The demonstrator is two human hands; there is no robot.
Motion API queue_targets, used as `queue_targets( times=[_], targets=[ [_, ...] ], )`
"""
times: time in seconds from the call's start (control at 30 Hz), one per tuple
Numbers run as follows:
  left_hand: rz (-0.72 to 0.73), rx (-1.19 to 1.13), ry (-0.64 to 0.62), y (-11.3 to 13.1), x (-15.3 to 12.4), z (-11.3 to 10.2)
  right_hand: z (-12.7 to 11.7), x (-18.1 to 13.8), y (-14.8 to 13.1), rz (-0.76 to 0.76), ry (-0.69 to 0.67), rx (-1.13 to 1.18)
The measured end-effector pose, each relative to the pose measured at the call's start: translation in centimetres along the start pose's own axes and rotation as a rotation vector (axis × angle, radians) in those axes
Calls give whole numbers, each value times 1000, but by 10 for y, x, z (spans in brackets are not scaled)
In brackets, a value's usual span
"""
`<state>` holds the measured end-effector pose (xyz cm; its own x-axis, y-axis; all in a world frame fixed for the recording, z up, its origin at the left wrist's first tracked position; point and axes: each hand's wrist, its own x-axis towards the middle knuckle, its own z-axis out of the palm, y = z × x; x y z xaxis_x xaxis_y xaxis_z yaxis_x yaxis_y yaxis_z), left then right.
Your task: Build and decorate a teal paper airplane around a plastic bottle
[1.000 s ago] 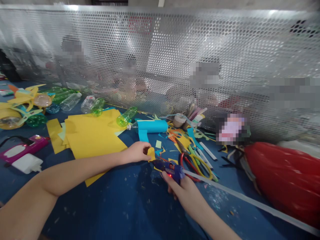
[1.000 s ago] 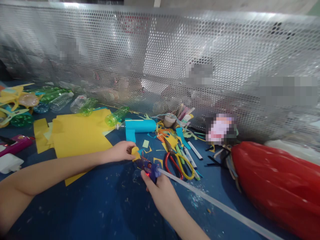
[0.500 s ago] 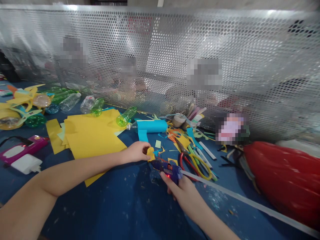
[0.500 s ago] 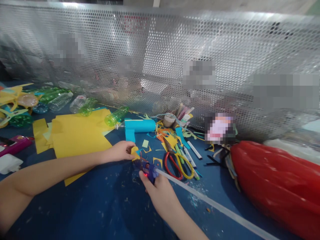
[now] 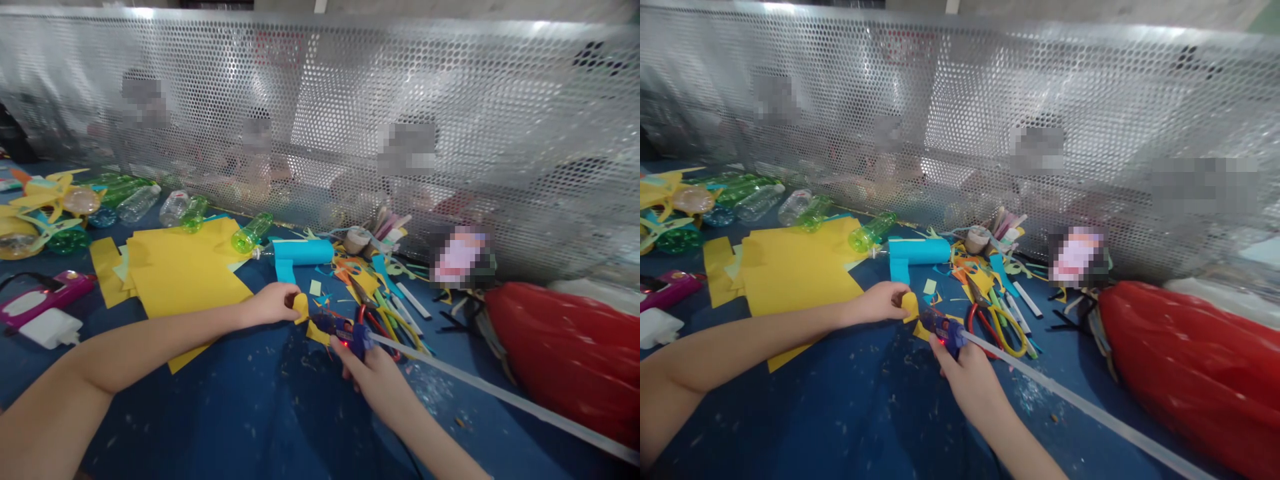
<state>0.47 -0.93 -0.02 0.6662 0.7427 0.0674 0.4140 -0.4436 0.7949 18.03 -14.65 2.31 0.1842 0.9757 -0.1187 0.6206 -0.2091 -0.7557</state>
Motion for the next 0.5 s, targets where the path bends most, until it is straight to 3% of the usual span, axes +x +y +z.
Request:
queue_targets(
  times=[0.17,0.3,0.4,0.5],
  targets=[
    [-9,-6,-8,0,0,-1,-2,2,0,20,-1,15],
    [-23,-19,-29,0,2,-3,-14,0,-2,38,-11,236],
    [-42,-51,-66,0,3,-4,-32,-6,4,30,132,480],
    [-51,-69,-78,1,3,-5,-55,-14,27,128,300,581]
  ],
)
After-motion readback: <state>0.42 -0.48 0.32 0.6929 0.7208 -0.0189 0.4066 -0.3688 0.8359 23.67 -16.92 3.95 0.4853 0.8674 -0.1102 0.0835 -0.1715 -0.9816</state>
